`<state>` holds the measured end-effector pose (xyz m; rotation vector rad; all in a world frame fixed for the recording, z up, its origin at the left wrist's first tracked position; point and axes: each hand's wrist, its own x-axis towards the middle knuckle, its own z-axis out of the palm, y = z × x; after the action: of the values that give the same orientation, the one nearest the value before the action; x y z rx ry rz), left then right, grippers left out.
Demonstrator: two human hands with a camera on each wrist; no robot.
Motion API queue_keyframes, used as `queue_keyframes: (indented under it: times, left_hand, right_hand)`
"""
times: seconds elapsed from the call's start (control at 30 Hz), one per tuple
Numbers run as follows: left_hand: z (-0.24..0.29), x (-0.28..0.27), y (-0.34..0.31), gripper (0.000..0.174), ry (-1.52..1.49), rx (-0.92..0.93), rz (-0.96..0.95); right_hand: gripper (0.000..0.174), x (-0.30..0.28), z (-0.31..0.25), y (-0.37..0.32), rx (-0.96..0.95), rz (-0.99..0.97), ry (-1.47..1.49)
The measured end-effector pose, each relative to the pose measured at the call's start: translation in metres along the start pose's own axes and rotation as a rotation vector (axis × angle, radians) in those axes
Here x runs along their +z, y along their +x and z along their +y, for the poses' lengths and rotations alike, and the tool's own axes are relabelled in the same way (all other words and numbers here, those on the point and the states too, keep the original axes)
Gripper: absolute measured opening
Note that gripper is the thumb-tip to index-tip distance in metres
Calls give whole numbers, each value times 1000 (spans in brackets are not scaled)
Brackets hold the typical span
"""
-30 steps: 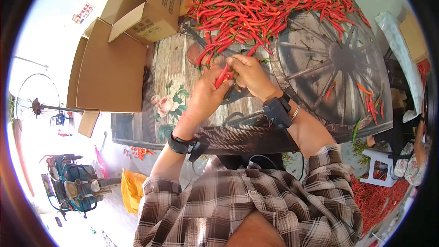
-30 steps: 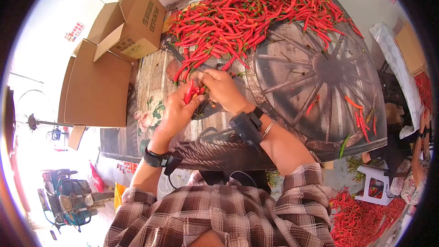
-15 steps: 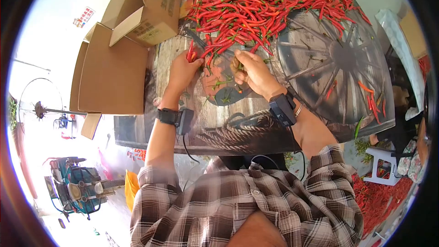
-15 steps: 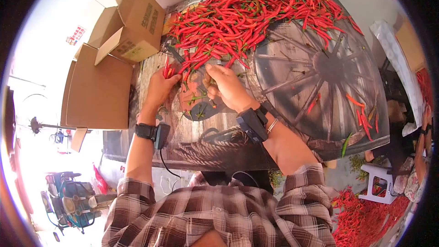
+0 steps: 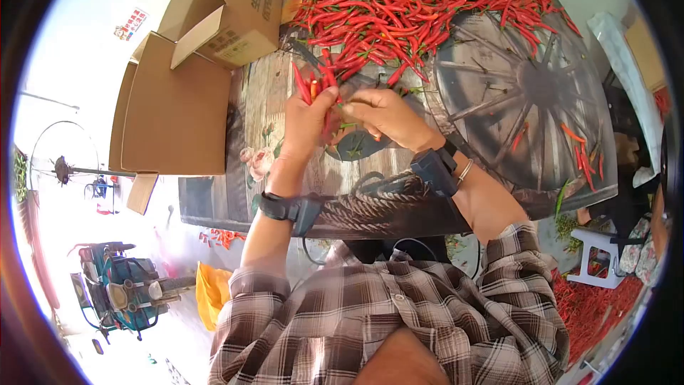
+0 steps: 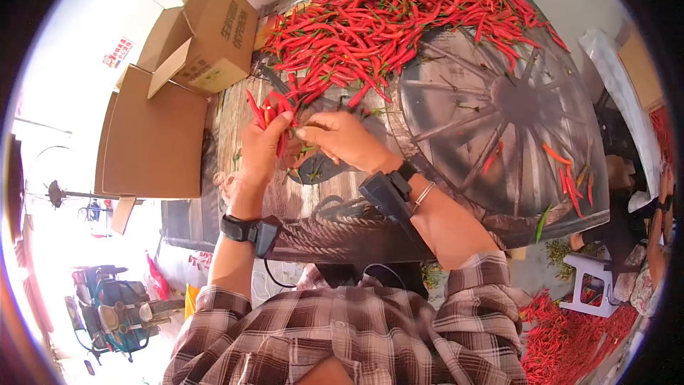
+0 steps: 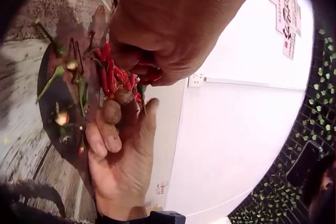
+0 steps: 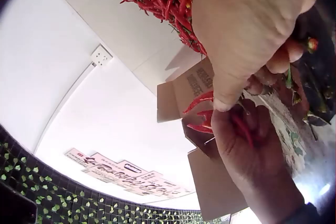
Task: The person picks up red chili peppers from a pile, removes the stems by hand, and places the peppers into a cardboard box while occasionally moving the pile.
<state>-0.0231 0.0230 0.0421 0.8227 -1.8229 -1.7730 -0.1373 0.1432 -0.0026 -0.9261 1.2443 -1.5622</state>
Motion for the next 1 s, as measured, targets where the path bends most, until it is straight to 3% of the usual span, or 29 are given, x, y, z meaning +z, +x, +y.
queue_keyframes:
  times: [0.17, 0.23, 0.37, 0.43, 0.47, 0.5, 0.57, 0.67, 0.73, 0.9, 0.97, 1.0]
  left_hand:
    - [-14, 1, 1, 11, 21, 88, -67]
    - [-13, 0, -4, 12, 53, 92, -55]
    - [-14, 4, -10, 23, -1, 66, -90]
    - [-15, 0, -7, 22, 46, -4, -116]
    - [-23, -7, 0, 19, -161, -177, -162]
    - [-25, -12, 3, 19, -163, -175, -162]
    - [-31, -19, 8, 18, -604, -494, -354]
    - [-38, -23, 10, 18, -799, -645, -402]
    - [-40, -23, 11, 19, -833, -663, -394]
    - [-35, -15, 9, 21, -918, -718, -344]
    - [-31, -9, 6, 17, -840, -491, -284]
    - [-25, -6, 3, 17, -839, -491, -286]
  right_hand:
    - [20, -1, 2, -1, 50, -36, 18]
    - [21, 4, 1, -1, 21, 62, -139]
    - [19, 5, 10, 3, -25, 102, -158]
    - [18, 3, 12, 4, -161, 76, -305]
    - [18, 2, 11, 3, -162, 74, -307]
    - [17, 1, 8, 1, -105, 43, -274]
    - [17, 1, 0, -1, -48, 14, -242]
    - [17, 3, -4, -3, -127, -10, -261]
    - [16, 0, -1, -2, -31, -24, -222]
    - [15, 0, -2, -3, -25, -11, -116]
    - [15, -1, -3, -4, -24, -15, -90]
    - [15, 2, -7, -5, 7, 6, -70]
